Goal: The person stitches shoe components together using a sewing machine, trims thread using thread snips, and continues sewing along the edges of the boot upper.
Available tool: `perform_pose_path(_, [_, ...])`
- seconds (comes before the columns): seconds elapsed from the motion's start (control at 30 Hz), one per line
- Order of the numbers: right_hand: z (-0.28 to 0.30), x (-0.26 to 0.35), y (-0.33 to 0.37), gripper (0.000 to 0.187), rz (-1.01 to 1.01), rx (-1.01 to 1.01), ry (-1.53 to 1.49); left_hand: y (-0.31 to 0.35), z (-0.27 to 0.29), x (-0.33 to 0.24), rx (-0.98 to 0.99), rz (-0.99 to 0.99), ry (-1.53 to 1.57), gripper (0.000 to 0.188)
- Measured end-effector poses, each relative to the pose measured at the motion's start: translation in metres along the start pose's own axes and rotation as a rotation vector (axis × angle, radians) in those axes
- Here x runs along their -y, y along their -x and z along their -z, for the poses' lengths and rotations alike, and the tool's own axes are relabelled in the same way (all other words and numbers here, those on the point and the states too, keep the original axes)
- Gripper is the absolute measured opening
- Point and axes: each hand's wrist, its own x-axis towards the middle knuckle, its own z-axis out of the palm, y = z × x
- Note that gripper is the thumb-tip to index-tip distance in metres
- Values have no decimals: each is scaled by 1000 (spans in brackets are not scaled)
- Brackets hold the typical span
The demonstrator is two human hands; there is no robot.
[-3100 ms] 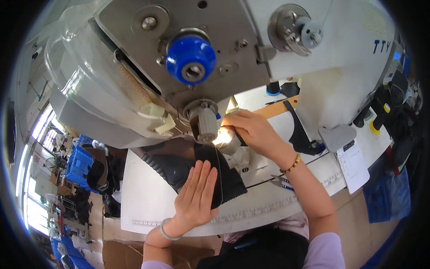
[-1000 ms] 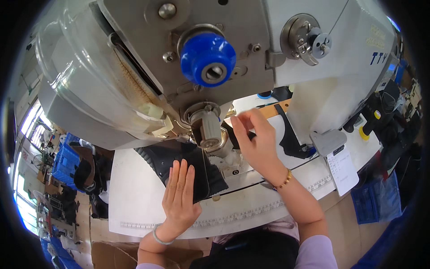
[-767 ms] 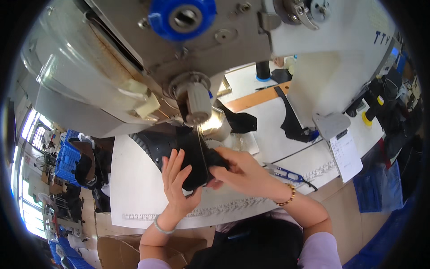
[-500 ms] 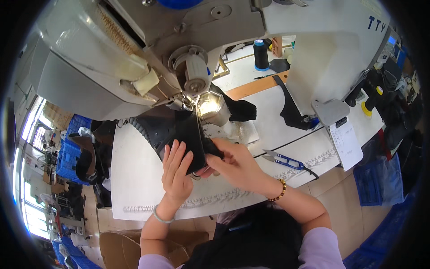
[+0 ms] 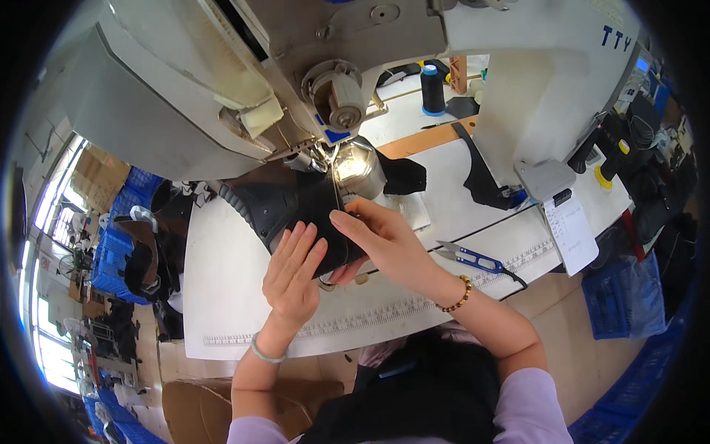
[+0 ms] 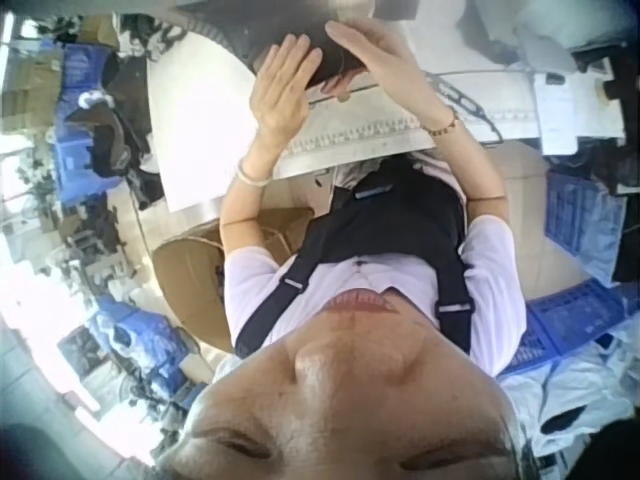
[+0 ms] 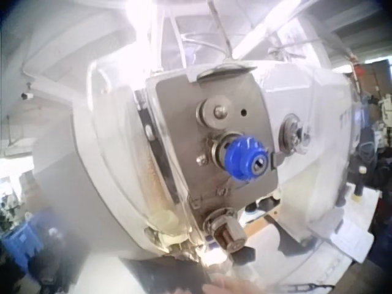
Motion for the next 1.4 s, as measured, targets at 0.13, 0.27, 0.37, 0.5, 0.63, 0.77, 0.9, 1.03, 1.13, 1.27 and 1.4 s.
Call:
perform_pose_path(0.13, [5, -5, -6, 22, 77, -10, 113, -4, 3, 5, 4, -20, 14, 42])
perform_pose_path(0.27, [0, 3, -2, 22, 93, -56, 184, -9, 5, 2, -4, -66, -55, 39])
perform_pose_path(0.37, [3, 10, -1, 21, 52, -85, 198, -13, 8, -8, 4, -78, -119, 35])
perform_pose_path(0.5, [10, 10, 2, 18, 61, -38, 287, -9, 5, -11, 0, -96, -153, 33])
perform_pose_path(0.63, [15, 5, 0, 18, 87, -7, 329, -5, 4, -8, 18, -119, -191, 34])
perform_pose_path(0.77, [14, 4, -9, 20, 89, -50, 286, -7, 0, -1, 21, -107, -190, 35])
perform_pose_path(0.9, [6, 11, -14, 22, 155, -117, 288, -23, 0, 3, -13, -89, -183, 36])
perform_pose_path(1.03, [8, 11, -19, 24, 159, -236, 300, -28, -2, 9, -11, -74, -164, 36])
perform_pose_path(1.13, [7, 9, -17, 24, 191, -244, 310, -27, -1, 10, 6, -65, -178, 36])
perform_pose_path(1.27, [0, 9, -18, 25, 262, -302, 369, -28, 0, 14, -3, -89, -154, 35])
perform_pose_path(1.4, [-2, 14, -19, 26, 256, -325, 429, -36, 1, 16, -8, -63, -123, 34])
